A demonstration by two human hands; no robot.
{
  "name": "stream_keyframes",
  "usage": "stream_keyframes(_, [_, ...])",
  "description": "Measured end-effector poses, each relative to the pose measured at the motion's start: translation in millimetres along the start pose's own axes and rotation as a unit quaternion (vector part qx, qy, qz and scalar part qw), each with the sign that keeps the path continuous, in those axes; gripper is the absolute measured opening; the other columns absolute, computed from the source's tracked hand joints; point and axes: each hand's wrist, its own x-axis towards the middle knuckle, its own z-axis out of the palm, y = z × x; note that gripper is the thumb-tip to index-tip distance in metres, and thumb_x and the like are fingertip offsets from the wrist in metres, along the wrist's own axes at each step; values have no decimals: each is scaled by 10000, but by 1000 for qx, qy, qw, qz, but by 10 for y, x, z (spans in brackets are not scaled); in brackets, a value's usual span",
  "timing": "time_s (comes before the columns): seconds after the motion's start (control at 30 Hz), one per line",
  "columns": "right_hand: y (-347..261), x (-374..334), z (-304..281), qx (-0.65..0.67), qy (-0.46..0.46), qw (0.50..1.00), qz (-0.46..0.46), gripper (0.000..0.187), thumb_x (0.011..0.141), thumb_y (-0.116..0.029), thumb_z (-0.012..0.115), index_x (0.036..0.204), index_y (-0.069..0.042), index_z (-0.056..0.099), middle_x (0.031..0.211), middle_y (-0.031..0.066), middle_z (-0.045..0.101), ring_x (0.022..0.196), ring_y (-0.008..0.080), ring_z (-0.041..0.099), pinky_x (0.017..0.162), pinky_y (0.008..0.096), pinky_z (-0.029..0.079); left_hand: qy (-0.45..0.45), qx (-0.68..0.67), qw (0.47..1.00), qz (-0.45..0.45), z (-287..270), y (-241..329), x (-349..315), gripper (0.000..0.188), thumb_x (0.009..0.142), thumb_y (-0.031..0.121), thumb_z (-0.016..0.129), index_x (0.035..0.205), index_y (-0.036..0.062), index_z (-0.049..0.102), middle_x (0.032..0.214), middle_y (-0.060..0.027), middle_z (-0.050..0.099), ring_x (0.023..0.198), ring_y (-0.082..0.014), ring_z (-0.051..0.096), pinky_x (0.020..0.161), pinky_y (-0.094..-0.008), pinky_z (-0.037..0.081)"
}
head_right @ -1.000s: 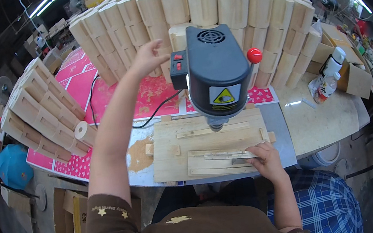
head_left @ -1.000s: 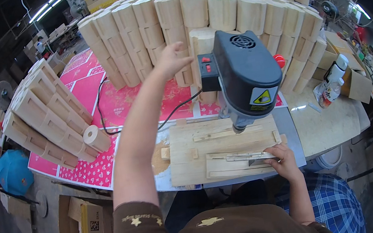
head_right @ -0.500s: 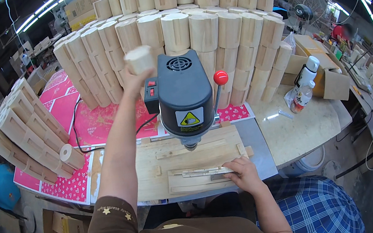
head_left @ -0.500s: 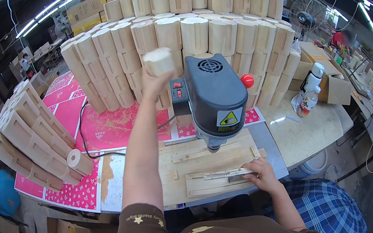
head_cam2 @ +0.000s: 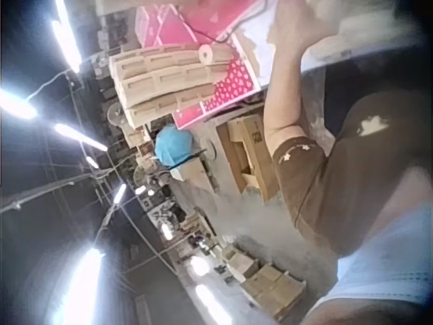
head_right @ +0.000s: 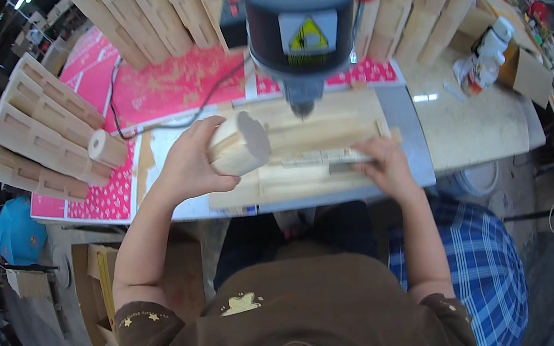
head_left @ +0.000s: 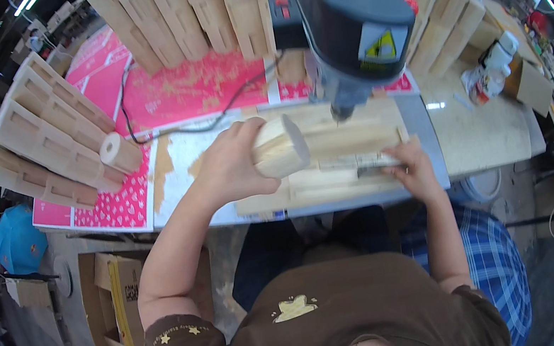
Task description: Drilling holes into cylindrical wood pieces using a bench-top drill press.
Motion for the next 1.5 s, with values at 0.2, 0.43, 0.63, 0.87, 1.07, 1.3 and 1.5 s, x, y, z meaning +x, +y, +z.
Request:
stream_keyframes(0.2, [-16,166,-22,28,-38,999,-25,299,676,-22,708,968,-47,644,855,110,615,856,302,557,773,366,440,-172,132,975,-39,348,159,-54,759,485,306,708,1170,53,501,967,-176,576,938,-359,573,802,-406,476])
stream_keyframes(0.43, [50,93,-25,22,-47,998,-33,310,682,-88,734,978,-50,649,861,82,616,846,267,543,761,350,437,-246,164,954,-38,384,138,26,760,473,318,705,1158,44,525,965,-186,589,914,-356,591,797,-392,495])
stream_keyframes(0.63, [11,99,-20,-9,-48,998,-37,319,685,-69,725,994,-60,647,868,79,612,847,268,541,762,355,440,-183,53,982,7,624,164,33,827,501,258,765,1244,56,462,1147,-204,503,1048,-358,541,880,-392,474])
stream_keyframes(0.87, [58,118,-1,-16,-18,999,-28,334,679,-64,719,1004,-71,643,863,73,609,850,270,536,765,360,435,93,-466,879,-43,1131,162,-227,949,543,66,837,1352,87,342,1377,-121,295,1231,-274,418,1006,-448,389])
stream_keyframes(1.07, [121,282,58,-39,1,999,-21,346,668,-52,719,1005,-72,646,849,73,603,838,269,528,757,364,434,157,-143,977,8,1559,-78,-415,779,550,150,836,1232,40,475,1216,-148,449,1172,-335,412,928,-444,411])
stream_keyframes(1.3, [180,611,279,-39,39,998,-28,357,661,-35,721,1006,-59,636,865,80,603,851,279,530,766,361,438,214,33,973,-81,1636,-215,-191,690,566,299,814,1173,75,576,1061,-77,546,998,-252,473,901,-406,284])
stream_keyframes(1.5, [97,629,210,106,52,993,-6,366,722,-33,710,1069,-38,594,954,66,598,909,213,543,828,344,439,209,12,976,-56,1616,-372,-166,624,542,285,820,1112,126,621,849,5,556,929,-214,466,822,-385,266])
